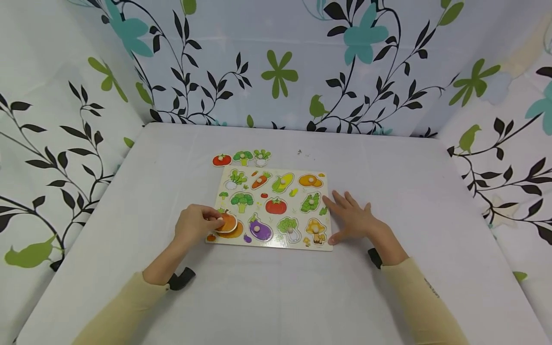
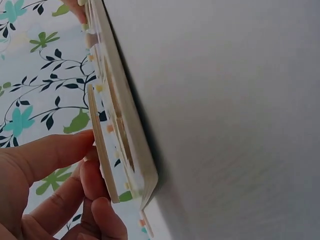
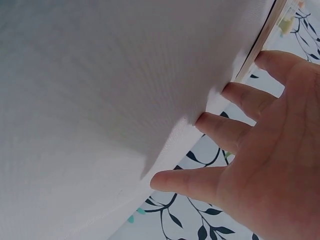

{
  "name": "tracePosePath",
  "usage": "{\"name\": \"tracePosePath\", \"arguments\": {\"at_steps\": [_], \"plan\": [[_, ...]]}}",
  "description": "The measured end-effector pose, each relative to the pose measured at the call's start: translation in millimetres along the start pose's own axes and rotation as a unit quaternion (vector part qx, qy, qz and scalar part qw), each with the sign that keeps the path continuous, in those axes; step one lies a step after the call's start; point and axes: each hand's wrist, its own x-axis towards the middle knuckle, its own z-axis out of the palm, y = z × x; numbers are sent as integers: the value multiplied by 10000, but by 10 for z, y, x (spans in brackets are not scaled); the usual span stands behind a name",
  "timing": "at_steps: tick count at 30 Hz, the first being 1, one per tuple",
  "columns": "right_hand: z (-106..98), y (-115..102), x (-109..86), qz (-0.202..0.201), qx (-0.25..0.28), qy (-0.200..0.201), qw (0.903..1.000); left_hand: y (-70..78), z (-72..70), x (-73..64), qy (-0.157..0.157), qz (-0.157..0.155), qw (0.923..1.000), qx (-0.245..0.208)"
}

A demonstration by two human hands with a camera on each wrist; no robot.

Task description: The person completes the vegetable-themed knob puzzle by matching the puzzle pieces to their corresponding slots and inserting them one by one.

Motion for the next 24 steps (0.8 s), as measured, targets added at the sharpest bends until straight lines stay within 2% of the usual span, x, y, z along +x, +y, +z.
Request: {"name": "tracePosePath", "arguments": {"at_steps": [9,15,20,24], "plan": [[-26,-49,-15,2,-67,-1,10000,9,141,-6,-248,-85,9990,354],[-41,-62,-65,-45,-67,58,10000,46,182,6,-326,7,9978,569],[-27,-44,-57,-60,-23,62,10000,44,162,16,-446,179,9964,704],[-15,-18,-31,-82,-36,50,9999,67,27,60,-725,245,9926,943]]}}
